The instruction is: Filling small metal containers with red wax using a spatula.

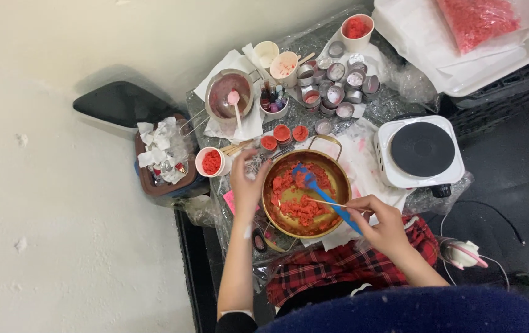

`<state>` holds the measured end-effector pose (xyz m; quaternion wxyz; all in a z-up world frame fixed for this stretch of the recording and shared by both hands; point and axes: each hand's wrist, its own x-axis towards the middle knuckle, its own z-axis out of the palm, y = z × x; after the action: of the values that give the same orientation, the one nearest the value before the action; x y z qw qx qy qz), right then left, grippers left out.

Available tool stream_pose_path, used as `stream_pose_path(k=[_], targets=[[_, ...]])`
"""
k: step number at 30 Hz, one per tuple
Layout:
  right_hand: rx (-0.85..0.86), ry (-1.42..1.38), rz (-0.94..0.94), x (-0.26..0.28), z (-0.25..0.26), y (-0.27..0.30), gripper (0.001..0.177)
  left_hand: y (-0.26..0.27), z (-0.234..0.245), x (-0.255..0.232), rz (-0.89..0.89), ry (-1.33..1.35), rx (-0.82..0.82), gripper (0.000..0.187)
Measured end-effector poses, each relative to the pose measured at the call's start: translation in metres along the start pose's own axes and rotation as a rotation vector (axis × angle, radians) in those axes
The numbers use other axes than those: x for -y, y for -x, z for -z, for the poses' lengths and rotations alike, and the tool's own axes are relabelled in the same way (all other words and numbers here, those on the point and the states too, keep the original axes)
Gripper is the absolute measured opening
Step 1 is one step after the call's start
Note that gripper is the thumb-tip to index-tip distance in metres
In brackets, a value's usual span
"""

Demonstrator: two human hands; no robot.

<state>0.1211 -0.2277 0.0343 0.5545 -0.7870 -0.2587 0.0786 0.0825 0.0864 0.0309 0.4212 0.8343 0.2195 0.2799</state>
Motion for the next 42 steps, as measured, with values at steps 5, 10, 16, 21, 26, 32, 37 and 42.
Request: stream_pose_path(k=[5,10,16,21,26,32,37,42], targets=[[-0.017,-0.003,0.009,0.001,0.0,0.009,0.012,0.056,0.003,-0.028,-0.166,-0.046,0.03,0.017],[-0.048,0.013,0.035,0.004,0.005,0.019,0.011,0.082,-0.001,-0.041,-0.207,-0.192,0.147,0.01],[-0.048,0.018,0.059,0.009,0.01,0.026,0.011,0.094,-0.006,-0.037,-0.26,-0.278,0.199,0.01],[-0.042,-0.015,0.058,0.01,0.01,0.029,0.011,0.098,-0.008,-0.028,-0.259,-0.334,0.221,0.01],[-0.035,-0.007,0.053,0.011,0.01,0.028,0.011,0.097,-0.004,-0.032,-0.238,-0.345,0.151,0.009],[-0.032,0.02,0.055,0.013,0.008,0.026,0.01,0.096,0.002,-0.043,-0.204,-0.375,0.083,0.006],[-0.027,0.051,0.056,0.015,0.008,0.023,0.011,0.094,0.007,-0.045,-0.087,-0.363,0.14,0.018],[-0.037,0.087,0.032,0.019,0.007,0.019,0.015,0.1,0.01,-0.028,-0.108,-0.447,0.151,0.013]])
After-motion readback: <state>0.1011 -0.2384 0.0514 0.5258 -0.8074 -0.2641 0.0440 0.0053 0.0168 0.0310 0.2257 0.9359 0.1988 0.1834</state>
